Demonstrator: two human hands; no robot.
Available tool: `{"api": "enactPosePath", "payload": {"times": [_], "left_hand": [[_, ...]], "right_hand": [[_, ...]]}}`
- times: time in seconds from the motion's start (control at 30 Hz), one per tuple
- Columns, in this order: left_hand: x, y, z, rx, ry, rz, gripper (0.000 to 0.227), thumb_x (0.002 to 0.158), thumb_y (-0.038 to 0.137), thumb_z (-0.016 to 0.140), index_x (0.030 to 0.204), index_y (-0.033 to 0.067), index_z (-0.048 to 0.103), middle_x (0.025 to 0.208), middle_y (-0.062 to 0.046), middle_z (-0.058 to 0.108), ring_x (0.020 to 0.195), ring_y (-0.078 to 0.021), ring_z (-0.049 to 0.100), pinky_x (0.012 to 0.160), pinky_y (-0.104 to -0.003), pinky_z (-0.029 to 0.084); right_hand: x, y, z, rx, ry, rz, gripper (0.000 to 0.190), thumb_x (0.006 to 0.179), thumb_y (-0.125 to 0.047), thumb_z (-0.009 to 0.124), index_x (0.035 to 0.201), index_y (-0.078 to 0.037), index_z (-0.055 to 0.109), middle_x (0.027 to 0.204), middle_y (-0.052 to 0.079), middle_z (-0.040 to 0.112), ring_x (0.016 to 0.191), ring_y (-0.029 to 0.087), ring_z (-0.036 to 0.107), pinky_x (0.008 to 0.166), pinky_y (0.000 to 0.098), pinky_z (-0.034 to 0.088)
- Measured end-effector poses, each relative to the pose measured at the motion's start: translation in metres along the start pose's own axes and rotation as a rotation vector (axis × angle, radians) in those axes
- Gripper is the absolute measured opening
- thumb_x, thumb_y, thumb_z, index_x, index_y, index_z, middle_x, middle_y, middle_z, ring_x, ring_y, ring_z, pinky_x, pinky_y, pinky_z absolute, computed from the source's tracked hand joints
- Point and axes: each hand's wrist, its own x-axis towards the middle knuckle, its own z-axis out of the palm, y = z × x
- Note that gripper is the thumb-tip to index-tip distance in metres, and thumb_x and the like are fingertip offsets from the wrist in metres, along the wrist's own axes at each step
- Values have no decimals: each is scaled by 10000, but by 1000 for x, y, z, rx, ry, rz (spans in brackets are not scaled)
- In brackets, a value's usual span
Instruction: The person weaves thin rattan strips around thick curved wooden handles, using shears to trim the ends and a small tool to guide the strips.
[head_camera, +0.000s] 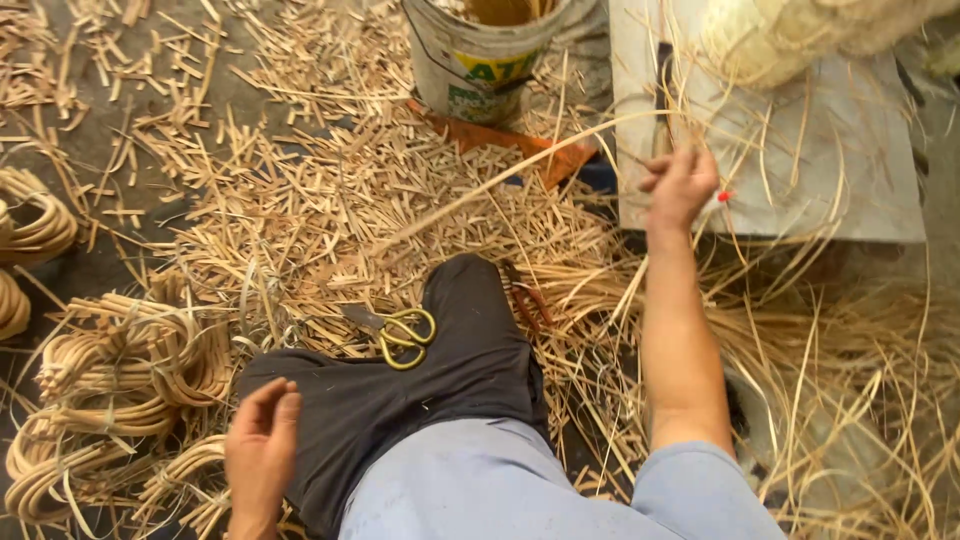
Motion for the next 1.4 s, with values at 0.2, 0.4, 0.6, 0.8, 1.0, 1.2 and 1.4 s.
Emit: {"api": "enactPosePath", "payload": {"times": [0.2, 0.4, 0.6, 0.8, 1.0, 1.2, 1.4], "left_hand": [[-23, -80, 36, 790, 76, -131, 788, 774, 570, 723, 1429, 163, 559, 1588, -154, 390, 1431, -468, 286, 1113, -608, 311], [-19, -95, 46, 753, 130, -220, 700, 823, 560, 685, 1434, 237, 578, 1628, -79, 371, 1486, -419, 279, 1136, -605, 312], [-14, -105, 54, 842, 212, -191, 651, 806, 563, 709, 1373, 251, 641, 1594, -54, 443, 1482, -403, 351, 1146, -593, 360], [-12, -113, 65, 846, 375, -124, 603, 753, 520, 776, 1277, 227, 723, 1516, -51, 550, 1425, -382, 446, 1126, -572, 432], [-5, -123, 64, 837, 399, -60, 589, 724, 498, 812, 1214, 178, 748, 1427, -109, 574, 1343, -384, 459, 1194, -542, 417], [3, -123, 65, 992, 318, -148, 597, 682, 499, 843, 1163, 156, 755, 1433, -122, 566, 1428, -390, 446, 1248, -545, 385], [2, -123, 62, 957, 297, -160, 597, 684, 487, 833, 1163, 142, 743, 1432, -131, 550, 1389, -354, 445, 1216, -512, 392]], "right_hand": [[36, 65, -36, 112, 210, 237, 134, 1032, -180, 472, 960, -87, 536, 672, 53, 584, 474, 155, 538, 419, 315, 451], [6, 71, -32, -65, 40, 207, 137, 1087, -181, 511, 1047, -57, 554, 710, 65, 614, 510, 151, 544, 466, 321, 473], [15, 6, 15, -39, -405, 93, 193, 1139, -198, 513, 1146, -34, 615, 822, 78, 666, 666, 149, 641, 612, 325, 578], [105, -35, 27, 383, -162, 151, 146, 1133, -179, 508, 1135, -57, 589, 826, 73, 648, 672, 177, 607, 591, 331, 531], [173, -9, -7, 668, 195, 378, 207, 1103, -241, 493, 1046, -87, 618, 821, 58, 670, 652, 161, 607, 593, 325, 543], [145, 49, -5, 380, 409, 629, 88, 997, -62, 567, 924, -47, 615, 696, 24, 604, 578, 136, 562, 526, 295, 533], [104, 73, 15, -743, 208, 33, 271, 944, -223, 672, 1065, 16, 629, 940, 171, 663, 872, 322, 610, 723, 470, 467]]}}
